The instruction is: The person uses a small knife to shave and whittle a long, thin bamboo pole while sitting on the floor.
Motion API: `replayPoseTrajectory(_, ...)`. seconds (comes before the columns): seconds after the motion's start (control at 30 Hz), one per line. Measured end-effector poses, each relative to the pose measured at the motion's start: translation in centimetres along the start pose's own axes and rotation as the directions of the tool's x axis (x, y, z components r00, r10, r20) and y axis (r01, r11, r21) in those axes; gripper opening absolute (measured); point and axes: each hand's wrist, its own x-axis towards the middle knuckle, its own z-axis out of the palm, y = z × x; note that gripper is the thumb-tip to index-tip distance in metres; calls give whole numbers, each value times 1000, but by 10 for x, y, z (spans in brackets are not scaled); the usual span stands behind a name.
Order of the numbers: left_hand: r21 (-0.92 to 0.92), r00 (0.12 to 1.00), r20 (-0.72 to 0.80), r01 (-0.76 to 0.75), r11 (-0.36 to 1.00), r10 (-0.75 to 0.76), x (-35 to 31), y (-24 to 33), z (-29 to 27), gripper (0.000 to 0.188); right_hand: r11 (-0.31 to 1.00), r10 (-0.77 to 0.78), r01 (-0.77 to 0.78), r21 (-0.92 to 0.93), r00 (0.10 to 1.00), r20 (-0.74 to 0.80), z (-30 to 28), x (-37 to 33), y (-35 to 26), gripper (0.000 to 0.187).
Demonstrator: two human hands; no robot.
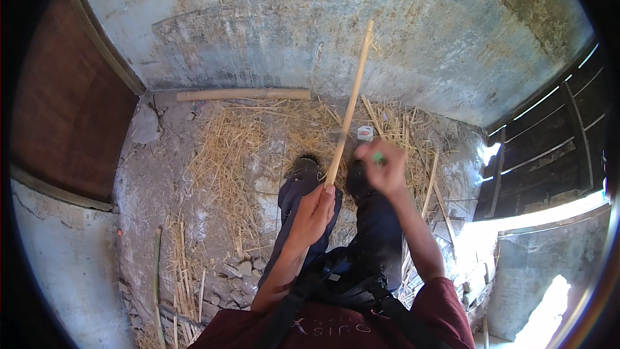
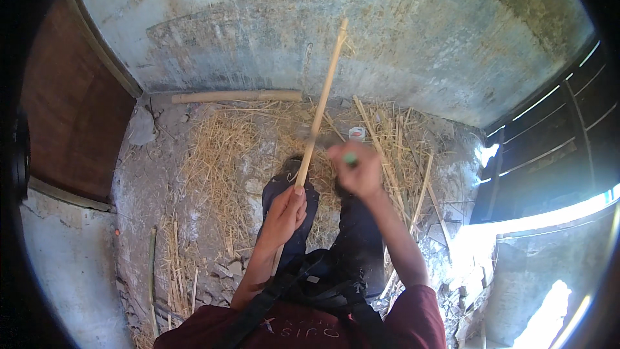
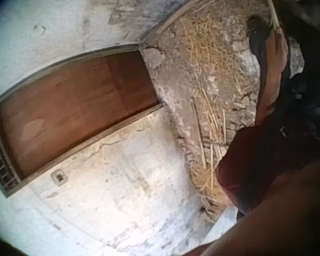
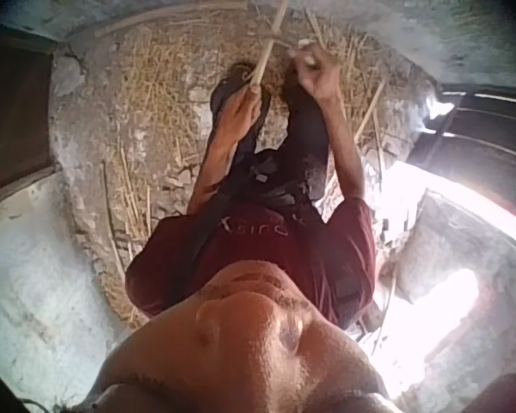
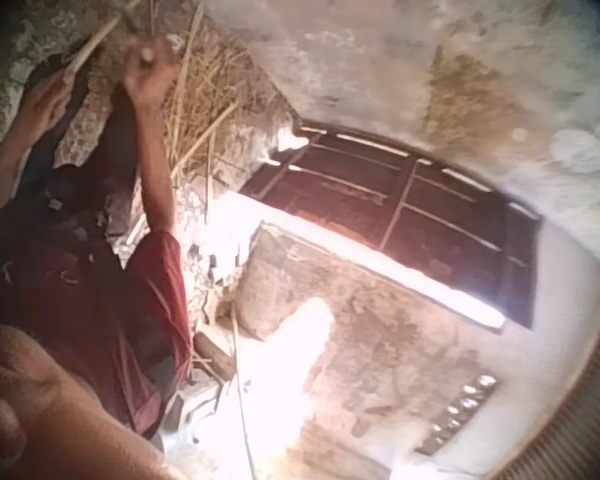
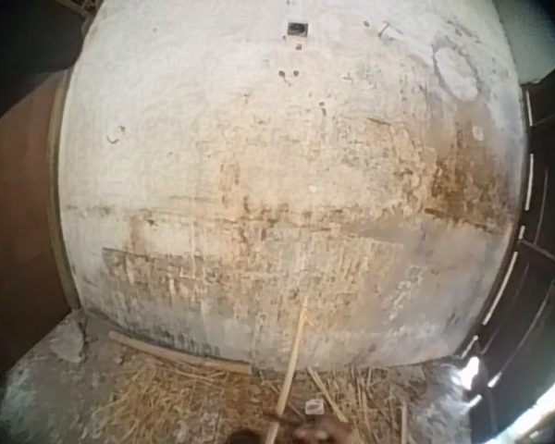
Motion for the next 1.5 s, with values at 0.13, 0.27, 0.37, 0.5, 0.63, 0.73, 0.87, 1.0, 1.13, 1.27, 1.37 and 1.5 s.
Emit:
replayPoseTrajectory(0.13,30,999,36,-9,1000,8,-5,10,9,40,954,224,-245,-175,965,-134,-44,30,23,21)
replayPoseTrajectory(0.27,-63,997,39,61,996,-59,-2,12,4,39,960,224,-246,-136,962,-156,-43,16,12,23)
replayPoseTrajectory(0.37,-110,993,71,104,988,-97,1,11,3,39,920,393,-385,78,902,-178,-39,-2,5,19)
replayPoseTrajectory(0.5,-137,990,88,120,983,-109,-1,11,2,40,922,365,-352,160,929,-58,-32,-18,-11,15)
replayPoseTrajectory(0.63,-77,991,52,125,989,-121,0,11,8,41,986,156,-161,33,980,124,-25,-18,-32,17)
replayPoseTrajectory(0.73,-34,994,47,102,994,-100,1,8,11,40,994,93,-101,34,980,177,-20,-14,-40,18)
replayPoseTrajectory(0.87,4,995,50,82,997,-82,1,2,11,38,998,61,-59,-16,984,167,-21,-4,-33,18)
replayPoseTrajectory(1.0,44,997,44,58,997,-60,2,-2,13,38,988,150,-148,-48,987,50,-27,25,-13,21)
replayPoseTrajectory(1.13,50,998,39,46,998,-48,2,-4,10,38,985,171,-170,-41,985,10,-37,65,14,25)
replayPoseTrajectory(1.27,46,998,35,50,998,-52,3,-2,12,38,980,196,-196,-31,980,8,-51,106,48,28)
replayPoseTrajectory(1.37,12,997,20,68,998,-68,2,3,11,38,986,157,-154,-65,986,47,-49,126,53,29)
replayPoseTrajectory(1.5,107,1000,8,4,994,-5,3,-9,9,38,982,121,-119,-144,993,7,-53,155,68,28)
